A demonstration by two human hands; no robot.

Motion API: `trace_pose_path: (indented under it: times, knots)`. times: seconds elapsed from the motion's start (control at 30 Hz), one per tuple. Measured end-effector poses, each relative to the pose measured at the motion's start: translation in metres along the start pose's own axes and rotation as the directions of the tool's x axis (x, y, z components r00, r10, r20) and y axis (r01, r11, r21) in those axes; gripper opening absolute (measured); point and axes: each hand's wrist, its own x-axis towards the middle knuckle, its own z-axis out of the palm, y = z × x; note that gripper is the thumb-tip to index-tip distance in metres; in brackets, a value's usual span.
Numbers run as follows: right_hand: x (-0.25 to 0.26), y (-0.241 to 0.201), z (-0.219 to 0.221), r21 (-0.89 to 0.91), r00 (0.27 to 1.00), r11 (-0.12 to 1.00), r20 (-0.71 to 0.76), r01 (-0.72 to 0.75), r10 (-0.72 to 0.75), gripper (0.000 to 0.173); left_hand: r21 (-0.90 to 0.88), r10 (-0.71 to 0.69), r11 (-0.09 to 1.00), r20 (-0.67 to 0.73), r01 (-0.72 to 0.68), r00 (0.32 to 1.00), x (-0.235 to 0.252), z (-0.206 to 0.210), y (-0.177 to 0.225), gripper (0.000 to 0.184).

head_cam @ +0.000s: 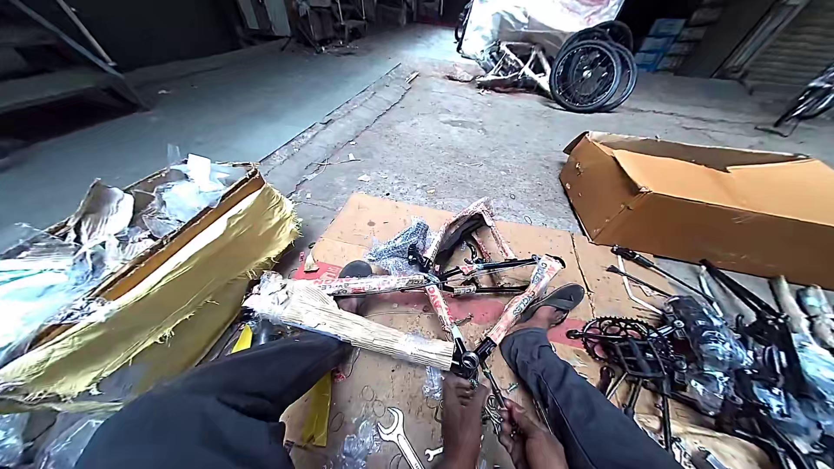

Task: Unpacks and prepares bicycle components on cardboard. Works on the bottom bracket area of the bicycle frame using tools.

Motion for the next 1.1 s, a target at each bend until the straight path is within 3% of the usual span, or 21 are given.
trace_pose_path:
  times: [0.03,0.07,0.1,0.2,0.3,0.4,0.6,0.87,1.1]
  knots:
    - [0.053,0.031,-0.02,-0.136,0.959,0.956,0.159,0.258,-0.236,0.022,-0.084,-0.185,0.98,-0.053,0.18,0.981,0.019,-0.007,-0.002,0.055]
    - [0.093,0.042,-0.033,-0.27,0.882,0.852,0.292,0.448,-0.371,0.021,-0.163,-0.327,0.936,-0.07,0.313,0.942,0.038,-0.016,-0.007,0.065]
    - [0.116,0.036,-0.039,-0.444,0.822,0.698,0.394,0.561,-0.41,0.021,-0.225,-0.422,0.889,-0.061,0.399,0.905,0.057,-0.023,-0.014,0.071]
    - [0.141,-0.012,-0.021,-0.815,0.835,0.214,0.479,0.538,-0.272,0.02,-0.292,-0.541,0.793,0.066,0.535,0.838,0.095,-0.031,-0.023,0.076]
    - [0.154,-0.036,0.012,-0.87,0.854,0.008,0.481,0.493,-0.198,0.018,-0.27,-0.537,0.777,0.187,0.568,0.823,0.113,-0.024,-0.023,0.076]
    - [0.165,-0.034,0.033,-0.863,0.842,-0.029,0.498,0.504,-0.205,0.017,-0.276,-0.519,0.773,0.243,0.571,0.82,0.122,-0.021,-0.034,0.069]
    - [0.184,-0.002,0.04,-0.821,0.794,0.059,0.528,0.568,-0.302,0.015,-0.298,-0.559,0.726,0.271,0.62,0.784,0.145,-0.033,-0.052,0.056]
    - [0.194,-0.003,0.046,-0.866,0.851,0.073,0.466,0.495,-0.242,0.016,-0.471,-0.493,0.665,0.306,0.579,0.815,0.144,-0.024,-0.072,0.036]
    - [0.195,0.02,0.059,-0.838,0.803,-0.05,0.537,0.543,-0.259,0.022,-0.484,-0.503,0.654,0.295,0.581,0.812,0.143,-0.024,-0.07,0.037]
